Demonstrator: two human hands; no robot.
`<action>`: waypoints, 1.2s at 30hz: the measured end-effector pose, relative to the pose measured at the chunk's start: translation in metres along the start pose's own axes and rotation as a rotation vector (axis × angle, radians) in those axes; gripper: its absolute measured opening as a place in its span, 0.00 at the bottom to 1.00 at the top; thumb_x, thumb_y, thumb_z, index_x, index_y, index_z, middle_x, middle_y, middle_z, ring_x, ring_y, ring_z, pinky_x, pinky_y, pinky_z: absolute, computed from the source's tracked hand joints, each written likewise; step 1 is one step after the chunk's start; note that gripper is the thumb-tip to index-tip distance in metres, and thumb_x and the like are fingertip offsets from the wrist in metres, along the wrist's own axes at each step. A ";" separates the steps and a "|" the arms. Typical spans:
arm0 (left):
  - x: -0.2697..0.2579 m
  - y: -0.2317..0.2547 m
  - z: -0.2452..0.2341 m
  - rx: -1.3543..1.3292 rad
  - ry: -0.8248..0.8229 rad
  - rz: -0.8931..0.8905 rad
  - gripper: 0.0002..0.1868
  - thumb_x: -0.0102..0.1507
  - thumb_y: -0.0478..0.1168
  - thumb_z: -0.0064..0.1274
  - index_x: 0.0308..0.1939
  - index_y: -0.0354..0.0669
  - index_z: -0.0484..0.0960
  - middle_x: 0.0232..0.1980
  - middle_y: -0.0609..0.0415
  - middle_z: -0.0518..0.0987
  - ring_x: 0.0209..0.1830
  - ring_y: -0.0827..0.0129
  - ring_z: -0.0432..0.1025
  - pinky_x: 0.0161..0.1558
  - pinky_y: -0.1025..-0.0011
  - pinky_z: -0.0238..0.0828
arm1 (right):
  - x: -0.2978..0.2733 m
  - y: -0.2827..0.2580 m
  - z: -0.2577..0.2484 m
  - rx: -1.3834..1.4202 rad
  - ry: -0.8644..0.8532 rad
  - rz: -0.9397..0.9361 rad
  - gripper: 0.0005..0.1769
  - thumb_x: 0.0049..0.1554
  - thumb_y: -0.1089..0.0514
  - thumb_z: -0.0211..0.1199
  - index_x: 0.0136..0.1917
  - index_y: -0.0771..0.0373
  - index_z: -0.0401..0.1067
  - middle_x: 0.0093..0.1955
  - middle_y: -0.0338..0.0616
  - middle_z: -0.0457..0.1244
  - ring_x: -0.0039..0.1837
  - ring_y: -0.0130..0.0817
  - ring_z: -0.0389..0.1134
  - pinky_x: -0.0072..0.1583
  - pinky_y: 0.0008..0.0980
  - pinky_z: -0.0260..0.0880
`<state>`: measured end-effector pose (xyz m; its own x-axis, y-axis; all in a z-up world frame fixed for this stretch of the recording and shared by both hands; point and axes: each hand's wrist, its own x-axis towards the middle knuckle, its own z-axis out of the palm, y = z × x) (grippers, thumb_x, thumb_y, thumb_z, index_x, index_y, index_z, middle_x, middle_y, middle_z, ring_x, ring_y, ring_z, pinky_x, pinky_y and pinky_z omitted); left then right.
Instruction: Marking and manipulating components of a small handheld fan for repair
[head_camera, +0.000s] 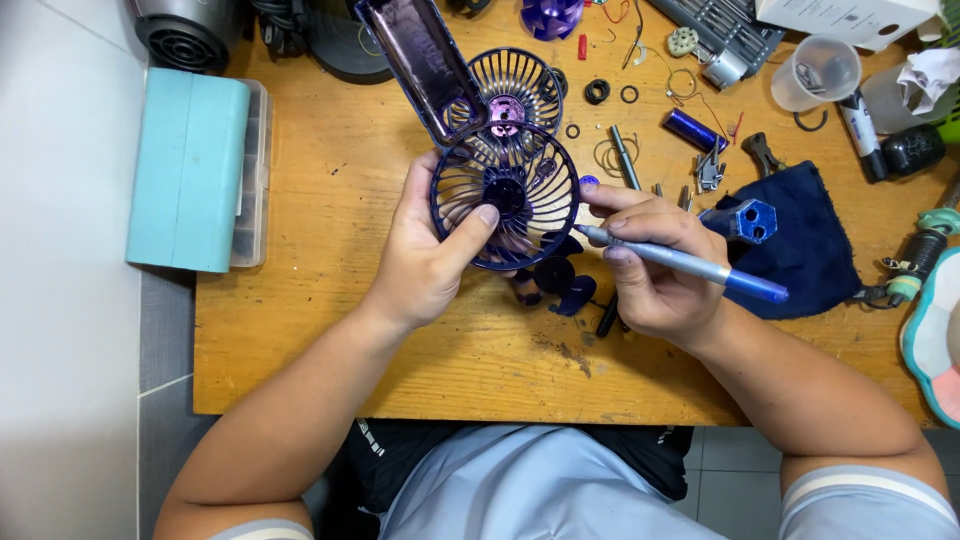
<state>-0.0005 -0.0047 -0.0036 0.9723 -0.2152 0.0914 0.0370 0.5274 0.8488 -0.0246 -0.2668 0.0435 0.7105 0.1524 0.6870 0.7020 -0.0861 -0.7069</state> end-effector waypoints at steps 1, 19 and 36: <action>0.001 0.002 0.001 0.011 0.005 0.009 0.33 0.75 0.25 0.59 0.82 0.39 0.65 0.66 0.41 0.83 0.65 0.62 0.81 0.66 0.56 0.88 | -0.001 0.000 0.000 0.006 0.001 -0.006 0.07 0.72 0.67 0.65 0.55 0.77 0.73 0.45 0.61 0.71 0.67 0.79 0.78 0.64 0.64 0.84; 0.000 0.005 0.000 0.029 0.013 0.013 0.31 0.74 0.25 0.59 0.80 0.38 0.66 0.64 0.43 0.83 0.64 0.65 0.80 0.65 0.58 0.88 | 0.005 -0.006 0.001 -0.044 -0.027 -0.017 0.08 0.71 0.67 0.67 0.54 0.77 0.73 0.44 0.61 0.71 0.66 0.78 0.79 0.62 0.62 0.84; 0.000 0.004 0.001 0.016 0.009 0.004 0.29 0.74 0.25 0.60 0.78 0.37 0.68 0.63 0.43 0.84 0.63 0.65 0.81 0.64 0.59 0.88 | 0.005 -0.007 0.003 -0.035 -0.023 -0.010 0.09 0.70 0.66 0.68 0.52 0.77 0.75 0.42 0.62 0.72 0.64 0.78 0.80 0.62 0.62 0.84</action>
<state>-0.0004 -0.0033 0.0003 0.9744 -0.2060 0.0901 0.0296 0.5146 0.8569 -0.0261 -0.2626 0.0513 0.7023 0.1764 0.6896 0.7107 -0.1192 -0.6933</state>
